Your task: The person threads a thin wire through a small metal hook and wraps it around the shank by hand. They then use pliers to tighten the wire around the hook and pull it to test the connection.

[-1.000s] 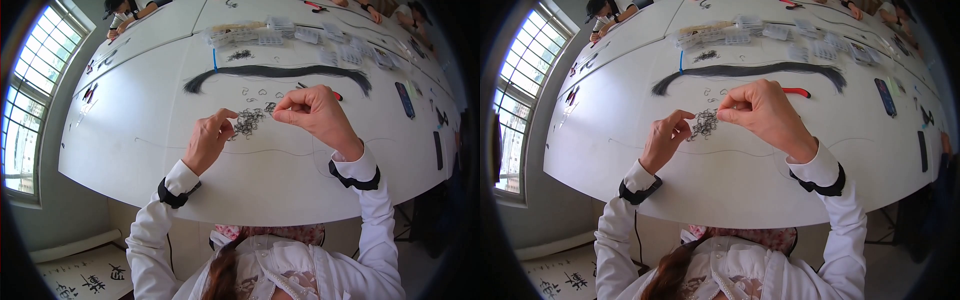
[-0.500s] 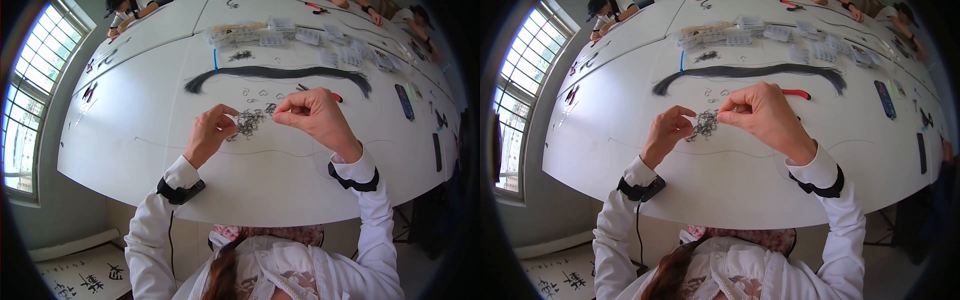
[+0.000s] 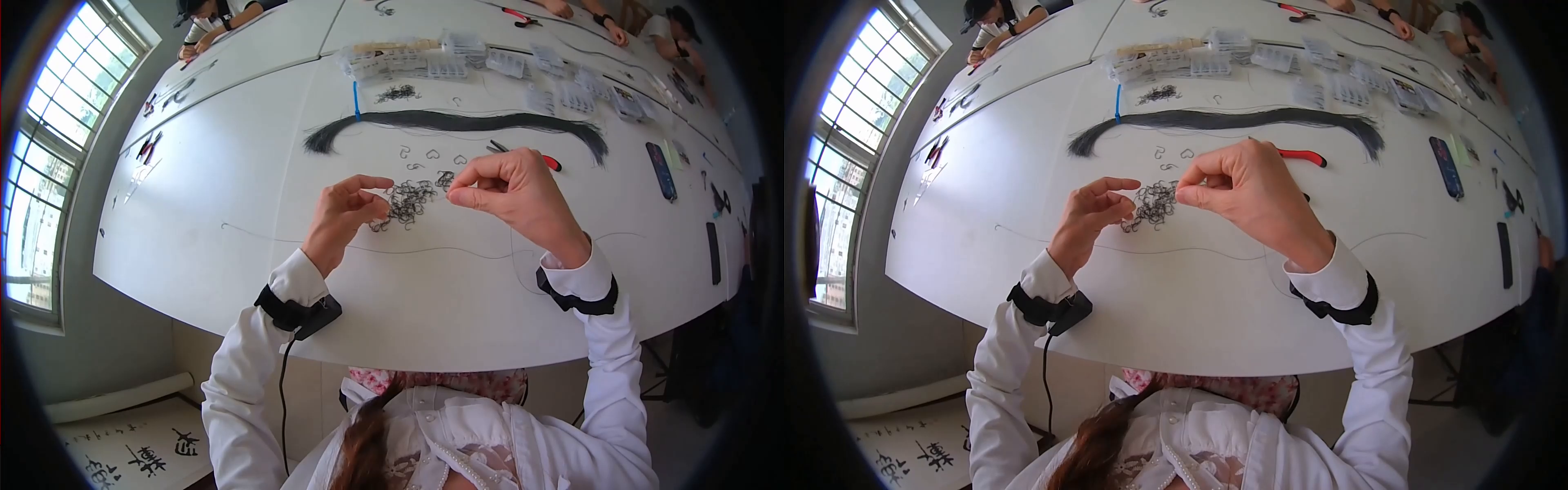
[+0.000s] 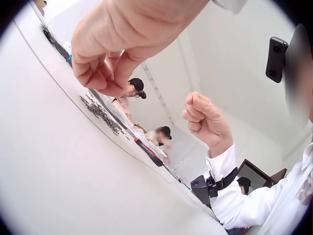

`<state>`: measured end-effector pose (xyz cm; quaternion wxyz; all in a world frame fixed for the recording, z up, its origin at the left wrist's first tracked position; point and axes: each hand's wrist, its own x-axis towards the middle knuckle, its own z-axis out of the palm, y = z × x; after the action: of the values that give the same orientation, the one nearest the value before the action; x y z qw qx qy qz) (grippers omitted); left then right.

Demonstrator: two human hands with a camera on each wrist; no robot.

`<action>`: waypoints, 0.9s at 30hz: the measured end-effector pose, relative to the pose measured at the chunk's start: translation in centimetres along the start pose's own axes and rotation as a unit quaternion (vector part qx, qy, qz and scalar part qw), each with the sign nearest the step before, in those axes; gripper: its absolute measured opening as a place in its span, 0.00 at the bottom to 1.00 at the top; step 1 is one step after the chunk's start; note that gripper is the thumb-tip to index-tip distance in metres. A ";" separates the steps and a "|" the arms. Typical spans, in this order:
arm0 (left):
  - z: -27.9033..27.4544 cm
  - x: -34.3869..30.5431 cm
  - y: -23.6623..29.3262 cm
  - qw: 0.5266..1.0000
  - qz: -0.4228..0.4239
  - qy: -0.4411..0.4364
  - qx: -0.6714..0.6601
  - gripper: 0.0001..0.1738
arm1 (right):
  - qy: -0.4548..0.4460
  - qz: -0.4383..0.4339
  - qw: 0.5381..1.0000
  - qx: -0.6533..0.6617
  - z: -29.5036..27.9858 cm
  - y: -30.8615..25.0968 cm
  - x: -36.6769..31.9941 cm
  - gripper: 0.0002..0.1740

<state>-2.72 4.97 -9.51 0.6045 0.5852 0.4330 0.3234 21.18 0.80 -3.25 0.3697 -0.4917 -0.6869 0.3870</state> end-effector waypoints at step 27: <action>1.3 0.6 -0.3 0.942 0.136 0.043 0.302 0.08 | -0.009 -0.008 1.000 -0.019 0.5 0.4 0.0 0.05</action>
<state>-1.30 4.88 -9.99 0.3302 0.7795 0.4520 0.2812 20.85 0.83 -3.83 0.3574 -0.4895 -0.7012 0.3754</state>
